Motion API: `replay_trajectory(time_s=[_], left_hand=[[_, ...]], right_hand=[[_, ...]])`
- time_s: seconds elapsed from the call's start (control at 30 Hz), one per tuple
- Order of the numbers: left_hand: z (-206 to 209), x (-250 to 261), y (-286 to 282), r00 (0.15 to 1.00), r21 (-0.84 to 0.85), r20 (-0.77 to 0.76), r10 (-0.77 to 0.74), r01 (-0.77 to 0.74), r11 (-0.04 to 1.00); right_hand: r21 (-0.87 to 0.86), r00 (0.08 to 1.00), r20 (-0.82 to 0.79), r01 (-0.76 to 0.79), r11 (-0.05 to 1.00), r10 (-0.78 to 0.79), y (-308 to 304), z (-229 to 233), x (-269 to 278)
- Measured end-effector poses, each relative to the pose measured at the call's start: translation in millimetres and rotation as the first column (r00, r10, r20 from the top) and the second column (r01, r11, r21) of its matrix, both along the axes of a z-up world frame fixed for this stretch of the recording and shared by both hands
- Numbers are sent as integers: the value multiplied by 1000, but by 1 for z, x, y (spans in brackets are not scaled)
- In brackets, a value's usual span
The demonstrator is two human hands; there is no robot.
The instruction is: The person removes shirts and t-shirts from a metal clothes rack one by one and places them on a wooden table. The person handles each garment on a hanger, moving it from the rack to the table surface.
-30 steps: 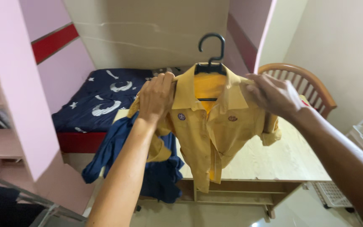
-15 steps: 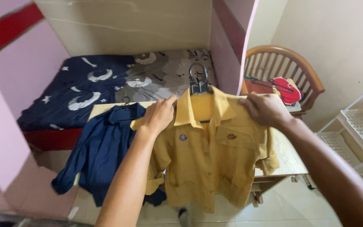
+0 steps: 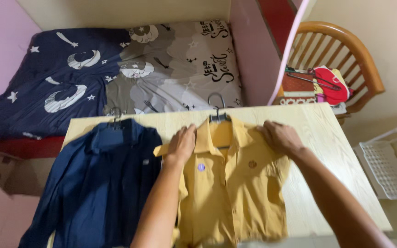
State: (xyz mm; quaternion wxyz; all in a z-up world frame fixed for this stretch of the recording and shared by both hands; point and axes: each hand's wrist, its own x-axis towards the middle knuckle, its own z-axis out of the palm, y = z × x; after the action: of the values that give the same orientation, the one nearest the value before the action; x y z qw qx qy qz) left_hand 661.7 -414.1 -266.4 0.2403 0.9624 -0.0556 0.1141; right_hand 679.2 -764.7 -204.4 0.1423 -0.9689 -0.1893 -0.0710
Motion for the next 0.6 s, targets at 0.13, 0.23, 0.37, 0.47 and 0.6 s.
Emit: replay_trajectory(time_s=[0.13, 0.23, 0.37, 0.47, 0.6], left_hand=[[-49, 45, 5, 988, -27, -155, 14, -18, 999], [-82, 67, 9, 990, -65, -141, 4, -13, 998], [-109, 83, 17, 969, -19, -241, 45, -51, 998], [-119, 92, 20, 953, 10, -299, 54, -54, 998], [-120, 97, 21, 978, 74, -196, 66, -52, 996]], right_hand=[[24, 993, -109, 37, 999, -34, 10, -42, 42], [-16, 978, -187, 86, 996, -88, 15, -72, 65], [-87, 959, -262, 91, 992, -111, 25, -104, 86], [-95, 946, -300, 100, 990, -124, 29, -118, 96], [-141, 901, -381, 165, 976, -208, 34, -124, 100]])
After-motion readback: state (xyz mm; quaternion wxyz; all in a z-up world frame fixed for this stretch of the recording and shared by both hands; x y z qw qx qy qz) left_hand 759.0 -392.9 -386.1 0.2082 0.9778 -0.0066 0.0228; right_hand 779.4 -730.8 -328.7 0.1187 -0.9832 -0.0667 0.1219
